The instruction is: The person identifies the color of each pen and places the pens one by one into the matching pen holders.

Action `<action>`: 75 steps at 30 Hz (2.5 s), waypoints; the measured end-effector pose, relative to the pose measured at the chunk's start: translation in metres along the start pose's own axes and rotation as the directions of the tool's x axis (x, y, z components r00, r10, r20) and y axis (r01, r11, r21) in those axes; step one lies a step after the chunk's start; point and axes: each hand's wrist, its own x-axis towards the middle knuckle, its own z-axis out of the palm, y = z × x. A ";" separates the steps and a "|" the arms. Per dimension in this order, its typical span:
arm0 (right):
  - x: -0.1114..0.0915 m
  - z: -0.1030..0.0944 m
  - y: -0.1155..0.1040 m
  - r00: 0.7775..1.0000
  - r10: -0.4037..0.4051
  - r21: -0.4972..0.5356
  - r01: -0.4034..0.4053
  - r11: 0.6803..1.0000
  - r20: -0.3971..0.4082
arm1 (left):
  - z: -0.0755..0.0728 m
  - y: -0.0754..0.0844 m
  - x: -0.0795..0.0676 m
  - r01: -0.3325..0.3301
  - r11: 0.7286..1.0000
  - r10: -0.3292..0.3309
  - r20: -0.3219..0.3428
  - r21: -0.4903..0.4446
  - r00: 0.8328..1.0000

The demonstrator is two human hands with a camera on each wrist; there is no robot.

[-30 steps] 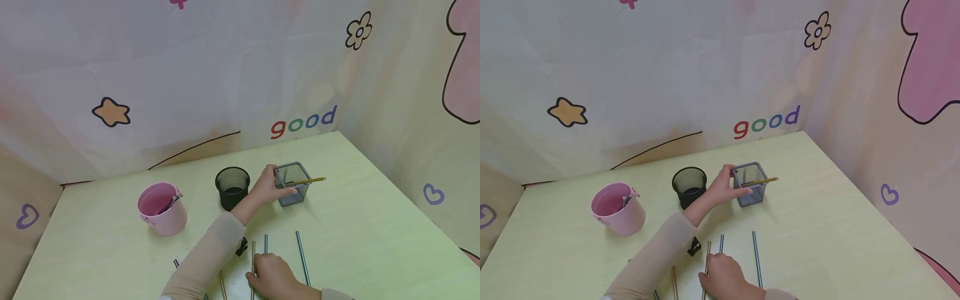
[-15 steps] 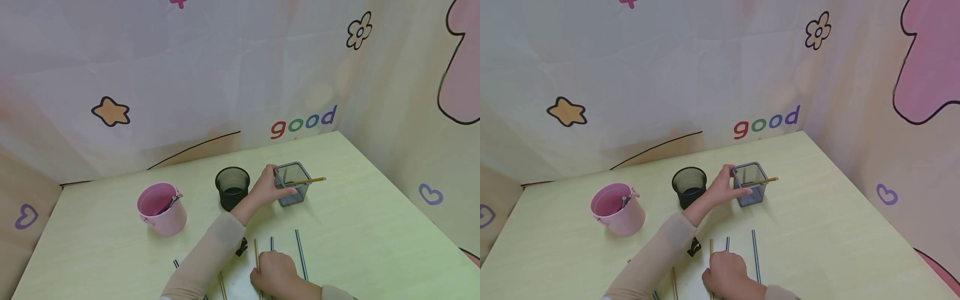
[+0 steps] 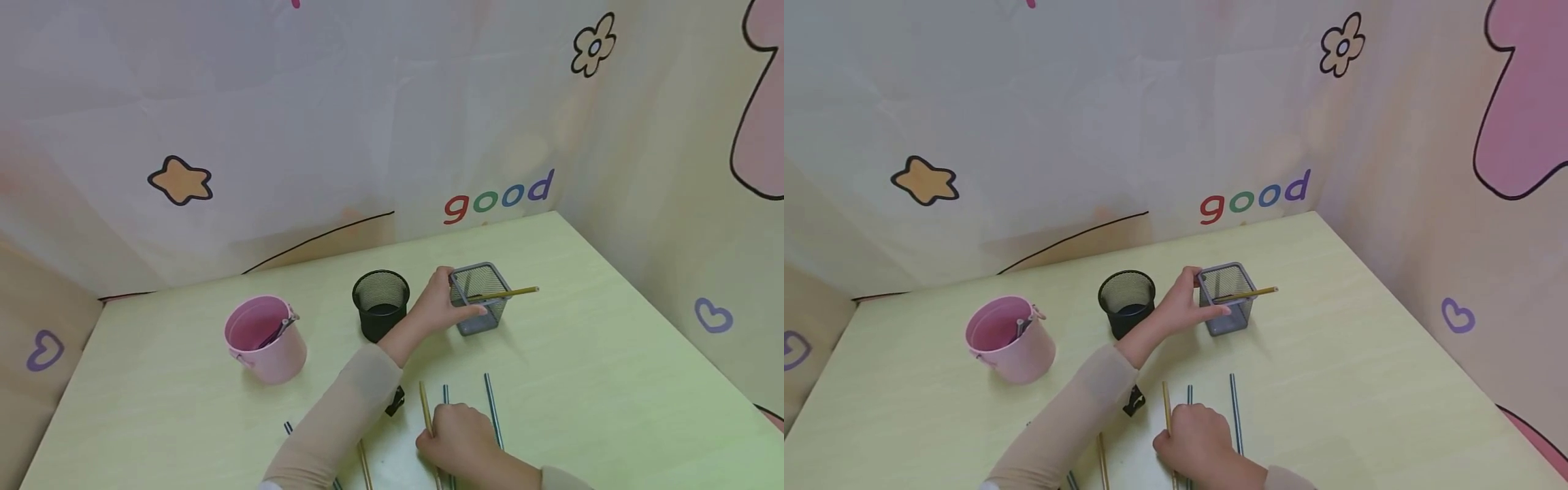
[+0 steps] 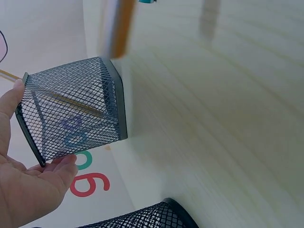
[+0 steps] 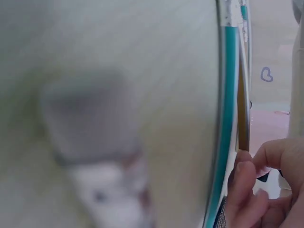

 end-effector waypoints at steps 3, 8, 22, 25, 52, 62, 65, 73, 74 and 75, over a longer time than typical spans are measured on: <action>-0.002 -0.003 0.000 0.999 -0.022 0.034 0.023 0.999 -0.029 | -0.001 -0.001 -0.001 0.008 1.000 -0.008 -0.006 -0.002 1.000; -0.006 -0.012 0.001 0.997 -0.031 0.135 0.040 0.990 -0.070 | -0.001 -0.003 -0.002 0.000 1.000 0.000 -0.016 -0.008 1.000; -0.011 -0.042 0.017 0.971 -0.002 0.242 0.062 0.968 -0.239 | 0.004 -0.009 -0.003 -0.010 1.000 0.010 -0.021 -0.022 1.000; -0.014 -0.050 0.020 0.956 -0.011 0.266 0.092 0.960 -0.292 | 0.004 -0.009 -0.002 -0.015 1.000 0.014 -0.020 -0.026 1.000; -0.007 -0.103 0.036 0.704 -0.136 0.174 0.350 0.921 -0.697 | 0.003 -0.006 -0.001 -0.005 1.000 0.005 -0.018 0.001 1.000; 0.003 -0.122 0.040 0.540 -0.194 0.082 0.445 0.892 -0.819 | 0.003 -0.005 -0.001 -0.007 1.000 0.007 -0.018 0.005 1.000; 0.005 -0.127 0.040 0.516 -0.195 0.075 0.456 0.887 -0.834 | 0.003 -0.003 -0.002 0.000 1.000 0.000 -0.018 0.003 1.000; 0.015 -0.130 0.040 0.439 -0.163 0.072 0.472 0.879 -0.884 | 0.002 -0.003 -0.002 0.008 1.000 -0.008 -0.014 -0.014 1.000; 0.016 -0.130 0.040 0.428 -0.157 0.077 0.479 0.874 -0.890 | 0.002 -0.002 -0.002 0.008 1.000 -0.009 -0.016 -0.018 1.000; 0.018 -0.130 0.040 0.426 -0.148 0.087 0.485 0.870 -0.893 | 0.002 -0.002 -0.001 0.011 1.000 -0.011 -0.017 -0.027 1.000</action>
